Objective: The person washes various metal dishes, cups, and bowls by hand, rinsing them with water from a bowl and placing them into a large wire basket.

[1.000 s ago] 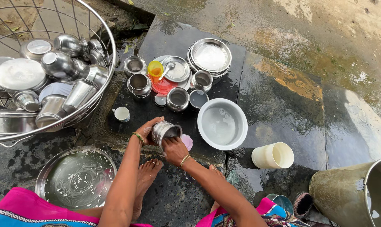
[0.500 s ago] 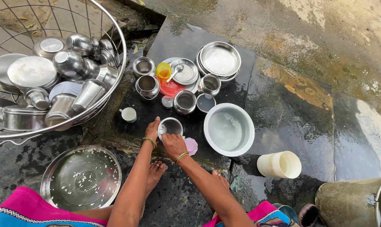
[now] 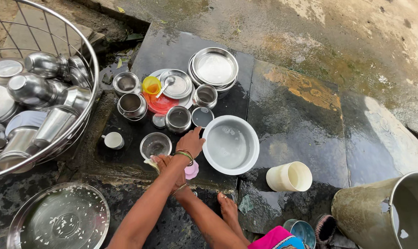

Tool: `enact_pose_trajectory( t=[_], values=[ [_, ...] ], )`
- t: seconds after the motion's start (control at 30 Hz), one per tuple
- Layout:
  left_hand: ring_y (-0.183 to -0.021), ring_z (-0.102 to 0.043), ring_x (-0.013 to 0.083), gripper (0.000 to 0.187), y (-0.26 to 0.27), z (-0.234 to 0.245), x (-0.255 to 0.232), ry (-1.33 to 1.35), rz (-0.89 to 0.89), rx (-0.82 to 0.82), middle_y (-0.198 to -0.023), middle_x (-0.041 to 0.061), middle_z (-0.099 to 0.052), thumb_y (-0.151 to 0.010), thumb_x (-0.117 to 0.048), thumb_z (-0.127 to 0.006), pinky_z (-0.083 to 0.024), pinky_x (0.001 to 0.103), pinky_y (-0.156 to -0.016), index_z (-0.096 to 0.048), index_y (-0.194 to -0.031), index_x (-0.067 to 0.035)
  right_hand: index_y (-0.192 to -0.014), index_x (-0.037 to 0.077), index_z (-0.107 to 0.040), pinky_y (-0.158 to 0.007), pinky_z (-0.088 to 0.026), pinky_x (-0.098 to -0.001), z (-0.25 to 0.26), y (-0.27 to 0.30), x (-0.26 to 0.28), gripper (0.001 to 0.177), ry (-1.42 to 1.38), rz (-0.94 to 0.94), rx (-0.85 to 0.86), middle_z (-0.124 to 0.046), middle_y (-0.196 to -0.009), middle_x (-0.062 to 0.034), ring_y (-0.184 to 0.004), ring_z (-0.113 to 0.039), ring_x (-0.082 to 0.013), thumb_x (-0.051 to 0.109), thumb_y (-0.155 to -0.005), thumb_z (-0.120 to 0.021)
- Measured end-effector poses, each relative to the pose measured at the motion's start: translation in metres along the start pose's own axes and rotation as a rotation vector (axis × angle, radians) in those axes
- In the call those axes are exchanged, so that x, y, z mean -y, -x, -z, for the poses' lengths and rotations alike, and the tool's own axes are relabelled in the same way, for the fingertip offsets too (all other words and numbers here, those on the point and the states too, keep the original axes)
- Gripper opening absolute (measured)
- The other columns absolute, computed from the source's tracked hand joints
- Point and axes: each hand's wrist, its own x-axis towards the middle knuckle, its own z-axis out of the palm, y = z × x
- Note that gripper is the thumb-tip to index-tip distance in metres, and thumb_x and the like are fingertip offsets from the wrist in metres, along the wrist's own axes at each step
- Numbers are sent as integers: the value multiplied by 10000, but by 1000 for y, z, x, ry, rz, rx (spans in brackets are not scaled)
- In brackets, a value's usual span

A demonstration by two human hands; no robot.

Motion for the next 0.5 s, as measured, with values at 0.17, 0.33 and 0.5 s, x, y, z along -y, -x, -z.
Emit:
enact_pose_trajectory(
  t=[0.17,0.33,0.5],
  values=[
    [-1148,-627,462,568,-35,-87,-12,-96,244,122,-1259,297,-600,-923,-186,-687,-526,523,-963,-344,-1349,-31,-1254,89,-647,-871,-511,-417,-16,32,-14,315,-242,-710,-19,-669,-1083,-114,-991,-641,-269,271,-998,-664],
    [-1091,-640,503,663,-16,-120,-13,26,363,76,-1233,326,-598,-872,-53,-714,-541,547,-931,-248,-1342,-15,-1187,75,-666,-812,-505,-391,-40,75,-80,315,-332,-1202,-145,-678,-1011,-92,-910,-636,-238,306,-975,-690],
    [-1083,-663,483,657,2,-139,-36,85,340,82,-1196,335,-625,-887,-10,-653,-560,528,-927,-224,-1384,6,-1120,61,-684,-753,-499,-365,-42,76,-115,329,-373,-1388,-224,-687,-938,-69,-829,-631,-208,341,-951,-716]
  ],
)
